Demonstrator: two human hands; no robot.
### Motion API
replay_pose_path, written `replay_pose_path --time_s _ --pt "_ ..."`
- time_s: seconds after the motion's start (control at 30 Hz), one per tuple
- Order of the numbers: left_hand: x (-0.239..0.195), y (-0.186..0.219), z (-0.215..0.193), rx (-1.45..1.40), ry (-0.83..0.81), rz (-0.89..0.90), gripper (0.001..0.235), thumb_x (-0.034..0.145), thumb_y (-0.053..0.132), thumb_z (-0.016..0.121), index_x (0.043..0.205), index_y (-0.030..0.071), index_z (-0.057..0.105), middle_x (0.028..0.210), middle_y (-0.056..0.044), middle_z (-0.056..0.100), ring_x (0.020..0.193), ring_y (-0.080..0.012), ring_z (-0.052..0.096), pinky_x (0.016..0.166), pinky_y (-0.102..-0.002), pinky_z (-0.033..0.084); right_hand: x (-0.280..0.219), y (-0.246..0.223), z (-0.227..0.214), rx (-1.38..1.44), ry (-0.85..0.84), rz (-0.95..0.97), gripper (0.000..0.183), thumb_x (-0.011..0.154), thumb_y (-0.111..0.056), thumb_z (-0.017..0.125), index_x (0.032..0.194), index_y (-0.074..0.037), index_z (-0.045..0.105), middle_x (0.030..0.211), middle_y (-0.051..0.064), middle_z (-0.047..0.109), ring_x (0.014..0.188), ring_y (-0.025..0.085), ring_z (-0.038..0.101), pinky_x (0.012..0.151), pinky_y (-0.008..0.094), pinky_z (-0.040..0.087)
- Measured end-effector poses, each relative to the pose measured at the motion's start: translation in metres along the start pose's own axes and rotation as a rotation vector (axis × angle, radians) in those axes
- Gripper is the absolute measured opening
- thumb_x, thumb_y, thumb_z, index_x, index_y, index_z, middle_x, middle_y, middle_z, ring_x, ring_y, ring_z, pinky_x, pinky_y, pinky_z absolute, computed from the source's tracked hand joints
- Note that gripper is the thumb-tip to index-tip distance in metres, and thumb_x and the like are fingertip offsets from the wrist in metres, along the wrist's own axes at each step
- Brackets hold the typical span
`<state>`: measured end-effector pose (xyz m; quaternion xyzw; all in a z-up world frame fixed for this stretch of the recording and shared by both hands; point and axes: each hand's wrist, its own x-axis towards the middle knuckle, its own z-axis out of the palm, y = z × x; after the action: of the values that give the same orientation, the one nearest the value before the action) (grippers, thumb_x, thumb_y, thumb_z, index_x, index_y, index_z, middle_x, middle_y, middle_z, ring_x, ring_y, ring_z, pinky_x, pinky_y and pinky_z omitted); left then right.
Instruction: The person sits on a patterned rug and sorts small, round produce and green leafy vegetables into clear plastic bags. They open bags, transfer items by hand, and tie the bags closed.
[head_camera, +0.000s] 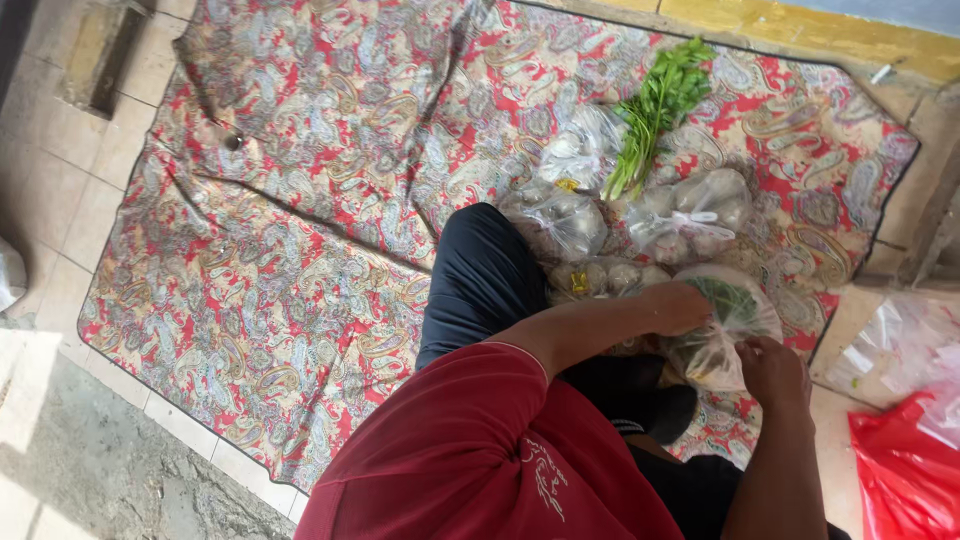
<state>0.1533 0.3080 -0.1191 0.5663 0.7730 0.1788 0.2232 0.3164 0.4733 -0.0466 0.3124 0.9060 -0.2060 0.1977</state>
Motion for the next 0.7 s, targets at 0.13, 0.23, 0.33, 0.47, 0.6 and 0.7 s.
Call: replay_pose_path --time_s 0.13,0.23,0.33,0.47,0.6,0.7 --pt "-0.016 -0.005 0.008 0.163 0.061 -0.02 0.016 0.084 0.017 0.063 0.083 0.008 0.076 0.089 -0.017 0.075 0.087 -0.0338 0.074 0.075 -0.047 0.059 -0.008 0.002 0.015 -0.097 -0.014 0.117 0.033 0.1 -0.041 0.056 0.121 -0.023 0.076 0.121 0.014 0.075 0.114 0.037 0.068 0.091 0.054 0.055" --pt "-0.029 0.001 -0.022 0.179 -0.014 -0.053 0.015 0.079 0.015 0.064 0.082 0.009 0.077 0.086 -0.015 0.075 0.084 -0.0338 0.075 0.074 -0.049 0.06 -0.004 0.002 0.017 -0.166 -0.086 0.169 0.038 0.101 -0.041 0.05 0.119 -0.018 0.074 0.121 0.017 0.073 0.114 0.04 0.068 0.09 0.058 0.055" --pt "-0.037 0.018 -0.052 0.283 -0.017 0.18 0.017 0.084 0.025 0.066 0.079 0.014 0.078 0.087 -0.01 0.076 0.091 -0.0317 0.072 0.077 -0.049 0.057 -0.008 0.014 0.022 -0.104 -0.112 0.221 0.039 0.098 -0.043 0.055 0.111 -0.013 0.077 0.117 0.019 0.073 0.113 0.039 0.068 0.091 0.053 0.055" --pt "-0.043 0.064 -0.052 0.015 0.44 0.351 0.015 0.072 0.032 0.066 0.063 0.024 0.075 0.091 0.001 0.078 0.093 -0.0314 0.071 0.075 -0.048 0.048 -0.013 0.008 0.027 0.555 0.016 0.124 0.036 0.103 -0.036 0.057 0.105 -0.003 0.07 0.096 0.018 0.07 0.085 0.03 0.066 0.073 0.046 0.051" --pt "-0.008 0.054 -0.028 -0.536 -0.184 0.046 0.02 0.091 0.029 0.064 0.095 0.015 0.077 0.095 -0.005 0.069 0.097 -0.0247 0.067 0.093 -0.036 0.048 -0.021 -0.02 0.021 1.347 -0.069 0.265 0.014 0.101 -0.024 0.062 0.106 -0.013 0.069 0.087 -0.005 0.061 0.072 0.005 0.051 0.058 0.024 0.04" --pt "0.021 0.027 -0.001 -1.166 -0.358 -0.377 0.019 0.093 0.027 0.063 0.086 0.014 0.075 0.081 -0.001 0.061 0.084 -0.0184 0.054 0.081 -0.037 0.042 -0.034 -0.036 0.02 1.394 -0.058 0.186 0.017 0.097 -0.014 0.061 0.11 -0.015 0.072 0.084 -0.009 0.063 0.066 0.002 0.046 0.056 0.02 0.038"
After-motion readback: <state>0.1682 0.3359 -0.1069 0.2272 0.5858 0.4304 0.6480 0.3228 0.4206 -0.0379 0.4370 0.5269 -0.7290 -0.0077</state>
